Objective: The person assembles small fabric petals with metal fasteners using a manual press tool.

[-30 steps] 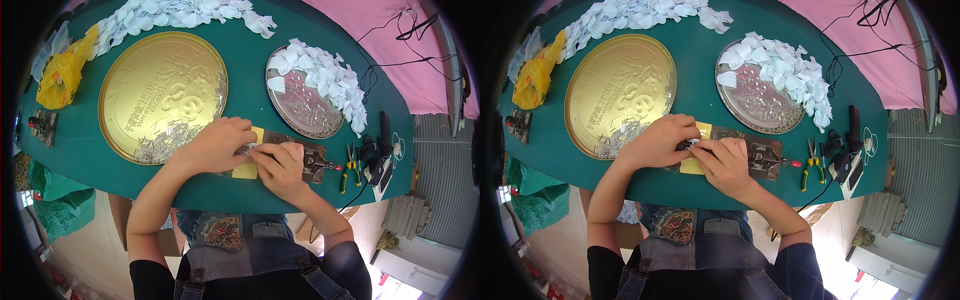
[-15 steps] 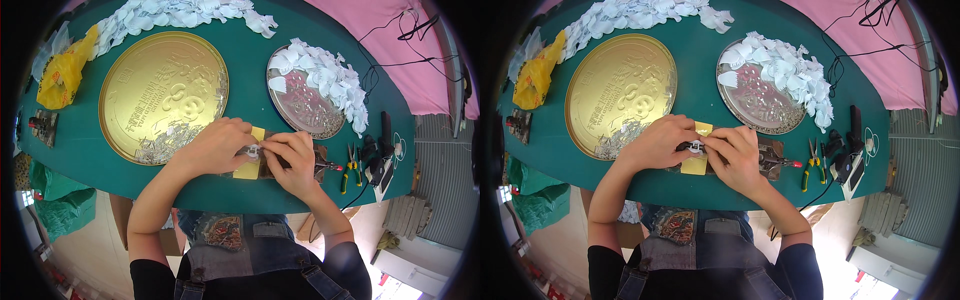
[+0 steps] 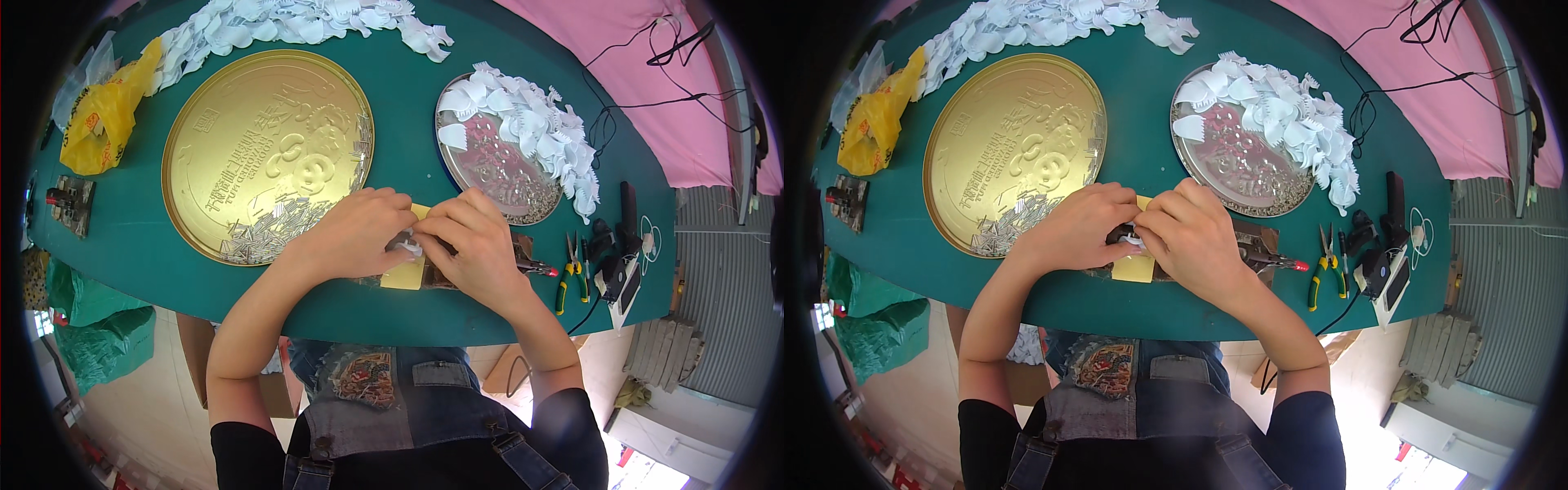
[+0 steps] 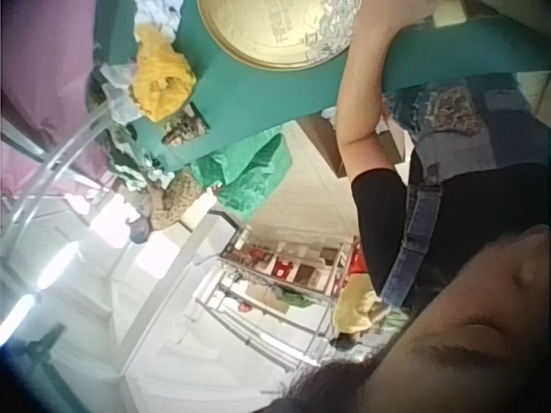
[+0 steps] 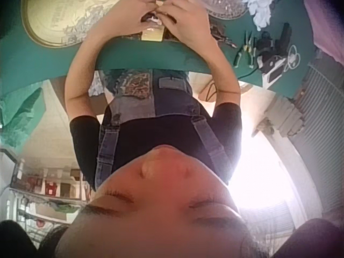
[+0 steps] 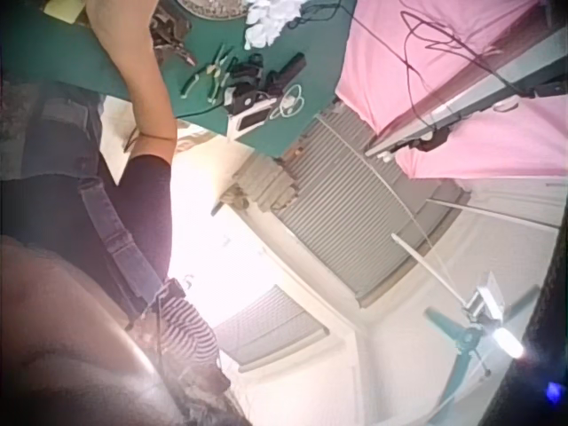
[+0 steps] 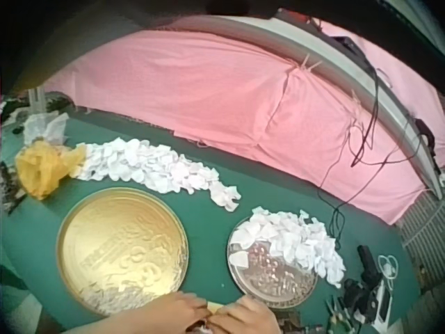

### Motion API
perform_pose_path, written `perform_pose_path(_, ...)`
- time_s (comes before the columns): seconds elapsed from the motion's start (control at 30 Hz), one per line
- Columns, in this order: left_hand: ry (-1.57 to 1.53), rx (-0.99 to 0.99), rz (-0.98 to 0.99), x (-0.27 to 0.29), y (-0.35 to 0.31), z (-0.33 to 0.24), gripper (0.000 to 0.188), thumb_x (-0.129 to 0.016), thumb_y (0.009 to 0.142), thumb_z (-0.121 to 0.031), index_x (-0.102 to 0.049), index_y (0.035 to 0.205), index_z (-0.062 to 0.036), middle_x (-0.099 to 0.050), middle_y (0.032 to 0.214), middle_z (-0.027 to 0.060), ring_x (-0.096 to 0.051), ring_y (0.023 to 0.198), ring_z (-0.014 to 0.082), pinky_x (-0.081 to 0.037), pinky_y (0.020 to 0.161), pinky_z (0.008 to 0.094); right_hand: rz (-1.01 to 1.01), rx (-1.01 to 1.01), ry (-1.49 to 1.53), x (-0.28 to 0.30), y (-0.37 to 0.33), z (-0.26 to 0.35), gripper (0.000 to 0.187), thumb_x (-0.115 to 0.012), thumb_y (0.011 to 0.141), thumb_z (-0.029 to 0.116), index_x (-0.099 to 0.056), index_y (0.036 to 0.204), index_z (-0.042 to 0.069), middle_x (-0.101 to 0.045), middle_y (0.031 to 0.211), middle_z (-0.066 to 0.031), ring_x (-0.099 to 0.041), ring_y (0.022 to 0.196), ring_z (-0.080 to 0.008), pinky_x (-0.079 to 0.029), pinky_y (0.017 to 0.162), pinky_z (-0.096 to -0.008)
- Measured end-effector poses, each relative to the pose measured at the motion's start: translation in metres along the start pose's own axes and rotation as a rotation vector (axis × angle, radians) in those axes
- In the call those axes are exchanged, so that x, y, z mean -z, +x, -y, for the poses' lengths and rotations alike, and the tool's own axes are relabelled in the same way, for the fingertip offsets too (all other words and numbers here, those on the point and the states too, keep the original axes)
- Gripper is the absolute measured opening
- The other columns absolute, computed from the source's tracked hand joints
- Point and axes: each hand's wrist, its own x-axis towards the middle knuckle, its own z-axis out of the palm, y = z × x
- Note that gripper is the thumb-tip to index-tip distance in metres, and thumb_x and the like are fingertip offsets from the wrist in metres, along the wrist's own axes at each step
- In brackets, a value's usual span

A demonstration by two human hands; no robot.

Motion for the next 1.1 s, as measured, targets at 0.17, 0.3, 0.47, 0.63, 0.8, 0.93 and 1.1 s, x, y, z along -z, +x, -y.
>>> perform_pose_path(0.17,-0.008,0.022,-0.006,0.000,0.000,0.001,0.039,-0.078,0.077,-0.026,-0.066,0.103,0.0008,-0.061,0.095,0.0119,-0.061,0.094,0.0329,-0.050,0.084,0.0433,-0.008,-0.097,-0.031,-0.003,0.003,0.002,0.012,-0.078,0.074,0.008,-0.072,0.084,0.006,-0.065,0.080,-0.0027,-0.059,0.080,-0.0223,-0.050,0.070,-0.0346)
perform_pose_path(0.3,0.002,0.032,0.003,0.002,0.001,0.001,0.049,-0.079,0.078,-0.028,-0.062,0.113,0.0002,-0.058,0.100,0.0126,-0.060,0.098,0.0335,-0.049,0.085,0.0435,0.057,-0.248,0.065,-0.003,0.007,-0.008,0.012,-0.075,0.077,0.011,-0.073,0.087,0.006,-0.069,0.077,-0.0042,-0.061,0.080,-0.0249,-0.051,0.071,-0.0377)
perform_pose_path(0.47,-0.017,0.045,-0.051,0.001,-0.003,-0.003,0.070,-0.081,0.077,-0.029,-0.051,0.135,-0.0026,-0.056,0.108,0.0140,-0.059,0.098,0.0347,-0.049,0.085,0.0440,0.136,-0.380,0.127,0.006,0.013,-0.019,0.013,-0.073,0.078,0.015,-0.074,0.089,0.007,-0.071,0.078,-0.0039,-0.061,0.079,-0.0253,-0.051,0.070,-0.0380)
perform_pose_path(0.63,-0.008,0.096,-0.028,0.009,0.001,-0.012,0.098,-0.080,0.076,-0.025,-0.027,0.157,-0.0082,-0.052,0.114,0.0159,-0.060,0.100,0.0352,-0.050,0.084,0.0446,-0.108,-0.370,0.088,0.013,0.018,-0.028,0.013,-0.074,0.076,0.008,-0.073,0.088,0.006,-0.070,0.080,-0.0032,-0.061,0.077,-0.0230,-0.050,0.070,-0.0370)
perform_pose_path(0.8,-0.018,0.088,-0.101,0.007,0.000,-0.012,0.113,-0.083,0.072,-0.020,-0.014,0.161,-0.0111,-0.050,0.120,0.0158,-0.061,0.100,0.0360,-0.051,0.083,0.0449,-0.187,-0.155,0.039,0.016,0.021,-0.026,0.012,-0.073,0.077,0.003,-0.072,0.089,0.002,-0.070,0.084,-0.0040,-0.064,0.077,-0.0187,-0.052,0.071,-0.0333)
perform_pose_path(0.93,-0.105,0.100,-0.085,0.009,0.003,-0.010,0.096,-0.084,0.072,-0.022,-0.035,0.153,-0.0092,-0.055,0.115,0.0144,-0.059,0.098,0.0361,-0.049,0.085,0.0432,0.100,-0.464,0.545,0.016,0.019,-0.025,0.014,-0.073,0.083,0.004,-0.073,0.096,0.000,-0.072,0.085,-0.0055,-0.068,0.076,-0.0133,-0.055,0.073,-0.0280)
perform_pose_path(1.1,-0.055,0.030,0.003,0.003,0.000,-0.001,0.034,-0.079,0.078,-0.029,-0.063,0.096,-0.0057,-0.060,0.099,0.0112,-0.060,0.096,0.0331,-0.048,0.085,0.0429,0.197,-0.609,0.753,0.010,0.019,-0.042,0.012,-0.071,0.088,0.003,-0.074,0.100,-0.001,-0.073,0.092,-0.0050,-0.067,0.081,-0.0089,-0.054,0.077,-0.0247)
